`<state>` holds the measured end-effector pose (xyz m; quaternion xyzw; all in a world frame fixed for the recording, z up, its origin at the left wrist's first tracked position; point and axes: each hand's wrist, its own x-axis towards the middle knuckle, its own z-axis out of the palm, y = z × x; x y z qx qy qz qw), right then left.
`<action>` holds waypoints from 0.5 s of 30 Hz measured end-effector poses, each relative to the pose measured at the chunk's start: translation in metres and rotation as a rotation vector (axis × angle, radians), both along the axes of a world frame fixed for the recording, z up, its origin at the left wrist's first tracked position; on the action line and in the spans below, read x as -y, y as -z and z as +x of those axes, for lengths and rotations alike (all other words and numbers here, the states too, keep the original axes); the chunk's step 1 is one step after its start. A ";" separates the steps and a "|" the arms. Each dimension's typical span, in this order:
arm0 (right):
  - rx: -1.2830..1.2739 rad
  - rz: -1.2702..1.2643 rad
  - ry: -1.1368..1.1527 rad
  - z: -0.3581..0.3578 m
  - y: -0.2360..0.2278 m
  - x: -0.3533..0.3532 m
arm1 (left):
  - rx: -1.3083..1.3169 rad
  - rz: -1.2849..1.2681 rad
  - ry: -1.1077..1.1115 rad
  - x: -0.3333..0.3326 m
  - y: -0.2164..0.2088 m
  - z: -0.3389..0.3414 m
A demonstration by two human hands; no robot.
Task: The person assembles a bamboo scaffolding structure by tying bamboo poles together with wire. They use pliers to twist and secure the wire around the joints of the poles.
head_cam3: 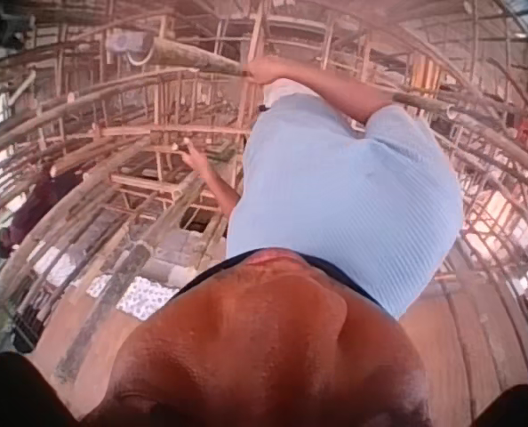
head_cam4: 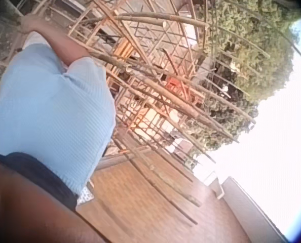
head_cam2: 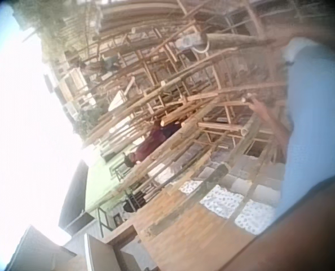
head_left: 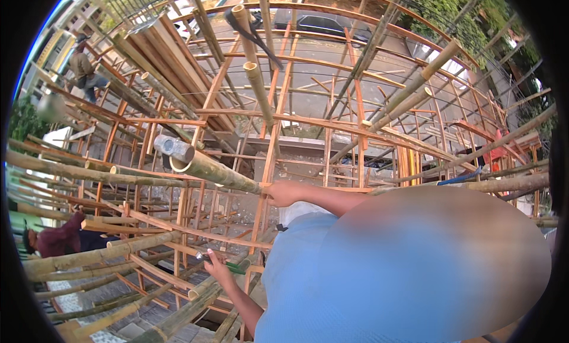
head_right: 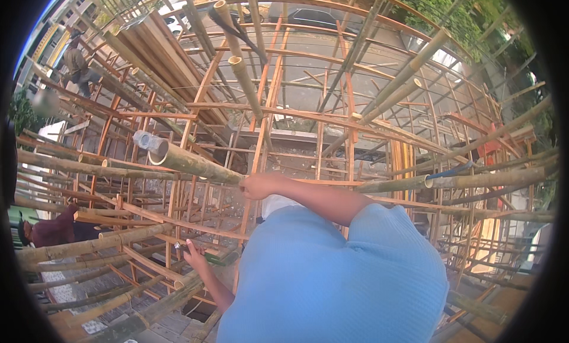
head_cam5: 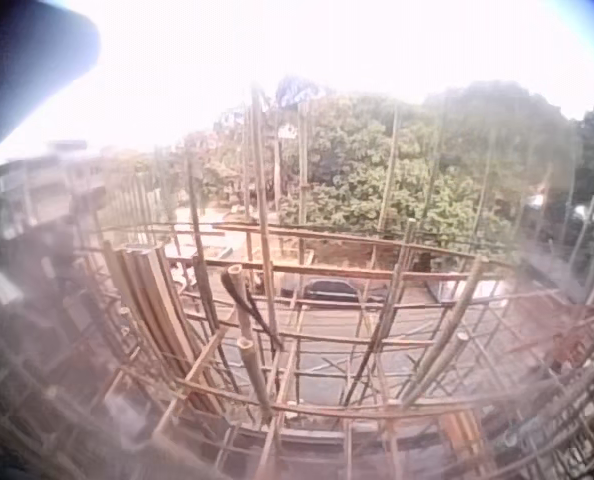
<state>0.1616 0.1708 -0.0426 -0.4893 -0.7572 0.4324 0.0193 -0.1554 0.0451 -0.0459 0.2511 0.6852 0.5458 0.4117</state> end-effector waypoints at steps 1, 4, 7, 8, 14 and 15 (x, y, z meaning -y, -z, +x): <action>0.136 -0.025 0.022 0.008 0.012 -0.010 | -0.213 -0.128 0.156 0.013 0.021 -0.021; 0.093 -0.029 0.233 0.062 0.088 -0.028 | -0.622 -0.182 0.389 0.048 0.068 -0.036; -0.040 -0.014 0.755 0.138 0.197 -0.005 | -0.830 -0.526 0.709 0.085 0.119 -0.068; -0.059 -0.067 0.951 0.149 0.192 0.012 | -0.845 -0.627 0.776 0.096 0.121 -0.082; -0.199 -0.262 1.827 0.273 0.187 0.196 | -0.760 -0.715 1.056 0.071 0.127 -0.098; -0.200 -0.116 1.939 0.294 0.188 0.239 | -0.743 -0.699 1.084 0.061 0.129 -0.093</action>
